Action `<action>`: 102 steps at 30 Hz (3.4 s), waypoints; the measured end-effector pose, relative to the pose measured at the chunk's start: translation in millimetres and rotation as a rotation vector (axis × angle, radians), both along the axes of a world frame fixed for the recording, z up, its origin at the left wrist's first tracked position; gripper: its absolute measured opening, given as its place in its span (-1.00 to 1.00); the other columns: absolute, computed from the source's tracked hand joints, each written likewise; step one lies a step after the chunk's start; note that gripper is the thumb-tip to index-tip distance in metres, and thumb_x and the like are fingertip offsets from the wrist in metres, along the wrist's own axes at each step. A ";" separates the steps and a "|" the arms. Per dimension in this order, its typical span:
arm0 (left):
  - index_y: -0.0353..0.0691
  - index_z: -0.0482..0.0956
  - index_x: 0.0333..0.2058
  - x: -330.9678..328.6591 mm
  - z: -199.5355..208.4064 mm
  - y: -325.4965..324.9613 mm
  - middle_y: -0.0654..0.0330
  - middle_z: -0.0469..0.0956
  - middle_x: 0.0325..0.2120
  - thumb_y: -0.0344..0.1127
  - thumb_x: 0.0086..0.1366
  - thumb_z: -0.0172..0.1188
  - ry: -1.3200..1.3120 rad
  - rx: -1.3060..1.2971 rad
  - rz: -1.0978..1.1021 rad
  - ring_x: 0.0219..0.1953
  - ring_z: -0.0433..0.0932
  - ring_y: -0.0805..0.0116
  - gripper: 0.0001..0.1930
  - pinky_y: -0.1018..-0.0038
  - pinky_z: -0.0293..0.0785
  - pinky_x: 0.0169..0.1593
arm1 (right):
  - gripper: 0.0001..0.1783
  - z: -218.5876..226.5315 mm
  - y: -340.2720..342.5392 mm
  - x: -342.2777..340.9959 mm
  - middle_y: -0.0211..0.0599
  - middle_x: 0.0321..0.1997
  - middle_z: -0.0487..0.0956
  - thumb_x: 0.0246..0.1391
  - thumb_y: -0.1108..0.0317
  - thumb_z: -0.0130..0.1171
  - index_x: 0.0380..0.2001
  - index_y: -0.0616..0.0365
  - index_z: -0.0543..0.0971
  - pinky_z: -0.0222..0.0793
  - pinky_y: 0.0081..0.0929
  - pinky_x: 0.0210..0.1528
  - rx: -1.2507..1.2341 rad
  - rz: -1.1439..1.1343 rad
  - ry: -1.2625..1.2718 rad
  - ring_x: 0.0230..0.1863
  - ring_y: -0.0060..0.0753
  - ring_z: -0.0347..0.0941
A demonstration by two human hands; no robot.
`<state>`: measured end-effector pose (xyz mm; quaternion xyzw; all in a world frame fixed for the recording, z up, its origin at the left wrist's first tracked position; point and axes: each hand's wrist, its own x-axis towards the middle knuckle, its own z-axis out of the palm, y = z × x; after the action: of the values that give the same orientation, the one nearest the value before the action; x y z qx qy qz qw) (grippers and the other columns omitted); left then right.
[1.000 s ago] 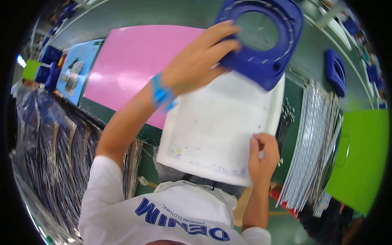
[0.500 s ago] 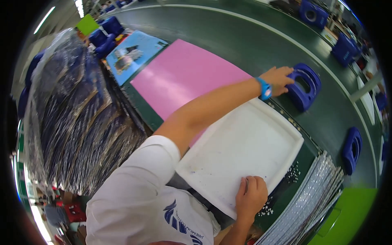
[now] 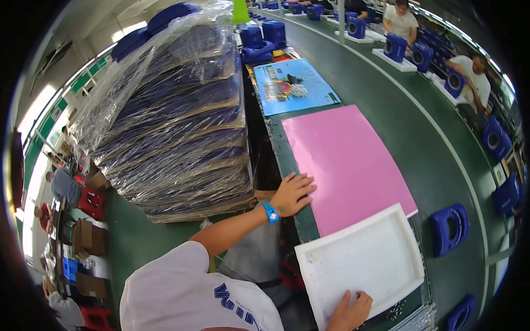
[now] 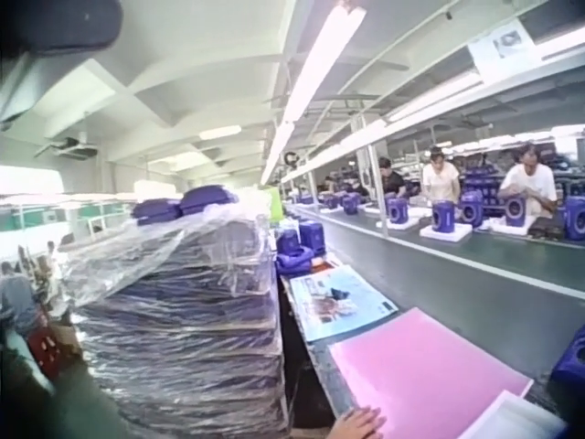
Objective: The person places plastic casings into a fixture, connects wires to LED light strips, and adheres the strips along the inner rims of the casings. The person also uncovers a stack of casings on a pallet to retrieve more parts.
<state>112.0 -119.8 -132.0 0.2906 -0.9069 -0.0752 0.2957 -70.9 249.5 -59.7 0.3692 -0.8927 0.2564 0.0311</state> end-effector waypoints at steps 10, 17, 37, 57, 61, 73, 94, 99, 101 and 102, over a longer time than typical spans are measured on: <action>-0.20 0.70 -0.05 95.7 172.2 -85.9 -0.05 0.57 0.12 -0.26 0.28 0.39 0.135 0.078 -0.204 0.18 0.53 -0.02 -0.71 0.14 0.49 0.20 | -0.40 16.8 -17.9 -9.7 0.29 -0.17 0.59 0.36 -0.03 0.16 -0.10 0.48 0.58 0.39 0.10 0.02 0.360 -0.038 -0.244 -0.12 0.26 0.49; -0.22 0.74 -0.22 334.0 535.5 -244.1 0.04 0.72 -0.21 -0.26 0.40 0.30 0.441 -0.772 0.528 -0.14 0.69 0.13 -0.84 0.29 0.58 0.01 | -0.46 -3.1 -30.8 -63.3 0.20 -0.29 0.62 0.34 0.00 0.19 -0.12 0.43 0.60 0.44 0.01 -0.14 0.411 0.051 -0.472 -0.26 0.10 0.51; -0.40 0.65 0.08 495.4 607.2 -389.0 0.06 0.69 -0.03 0.42 0.48 -0.10 -0.139 1.041 0.625 -0.04 0.65 0.29 -0.15 0.41 0.50 0.18 | -0.40 491.9 -851.1 374.8 0.01 -0.04 0.68 0.15 0.13 0.39 0.09 0.42 0.59 0.61 -0.30 -0.06 0.177 1.186 -0.994 -0.11 -0.22 0.67; -0.49 0.58 -0.20 16.0 448.1 -267.4 -0.22 0.65 -0.36 0.32 0.24 0.30 -0.269 0.074 -0.252 -0.30 0.67 -0.25 -0.25 0.00 0.61 -0.19 | -0.27 253.2 -466.0 -27.4 -0.09 0.07 0.61 -0.12 0.54 0.25 0.23 0.38 0.43 0.47 -0.36 0.15 -0.832 0.062 -1.045 0.03 -0.24 0.57; -0.50 0.50 -0.07 -82.0 282.2 -273.3 -0.27 0.67 -0.29 0.47 0.31 0.10 -0.581 0.550 -0.575 -0.23 0.69 -0.24 -0.12 0.02 0.61 -0.10 | -0.20 109.5 -364.6 -57.2 -0.05 0.19 0.55 -0.08 0.51 0.35 0.30 0.36 0.36 0.43 -0.29 0.25 -0.697 -0.244 -0.998 0.14 -0.19 0.52; -0.39 0.55 0.14 -56.1 199.5 -205.1 -0.14 0.59 0.04 0.07 0.32 0.29 -0.314 0.480 -0.701 0.08 0.59 -0.15 -0.36 0.05 0.50 0.16 | -0.28 40.7 -320.4 -40.9 0.29 0.30 0.45 0.06 0.49 0.27 0.28 0.58 0.33 0.24 -0.07 0.44 -0.235 -0.380 -0.177 0.29 0.19 0.42; -0.18 0.70 -0.05 495.4 501.3 -225.4 0.16 0.57 -0.38 -0.24 0.18 0.45 -0.030 -0.011 0.454 -0.32 0.53 0.07 -0.64 0.20 0.46 -0.19 | -0.79 493.0 -796.3 344.5 -0.06 -0.23 0.55 -0.07 0.55 0.09 -0.30 0.15 0.57 0.23 0.07 0.48 0.288 1.848 0.629 -0.05 -0.01 0.52; -0.19 0.64 -0.13 488.9 509.0 -223.9 0.21 0.49 -0.41 -0.19 0.11 0.49 -0.160 -0.009 0.392 -0.30 0.52 0.15 -0.62 0.25 0.46 -0.23 | -0.78 490.5 -754.8 274.4 -0.09 -0.21 0.57 0.03 0.32 0.35 -0.32 0.17 0.55 0.29 0.09 0.43 0.023 1.761 0.461 -0.02 0.02 0.52; -0.20 0.62 -0.12 477.7 499.5 -223.1 0.19 0.51 -0.39 -0.18 0.10 0.49 -0.130 -0.020 0.383 -0.29 0.53 0.13 -0.60 0.24 0.46 -0.22 | -0.58 480.2 -740.4 259.7 -0.12 -0.16 0.54 -0.06 0.19 0.51 -0.31 0.17 0.50 0.28 0.07 0.44 -0.123 1.729 0.436 0.02 0.06 0.50; -0.21 0.60 -0.12 472.6 496.6 -224.1 0.17 0.52 -0.37 -0.17 0.10 0.49 -0.099 -0.036 0.382 -0.27 0.53 0.11 -0.58 0.24 0.46 -0.21 | -0.48 473.6 -737.0 253.0 -0.11 -0.10 0.54 -0.19 0.18 0.59 -0.27 0.16 0.50 0.28 0.06 0.45 -0.128 1.735 0.442 0.08 0.06 0.49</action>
<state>584.6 -343.9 364.5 0.4554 -0.8498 0.0130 0.2651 182.1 -487.5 413.9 0.9524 -0.2577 0.1621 0.0180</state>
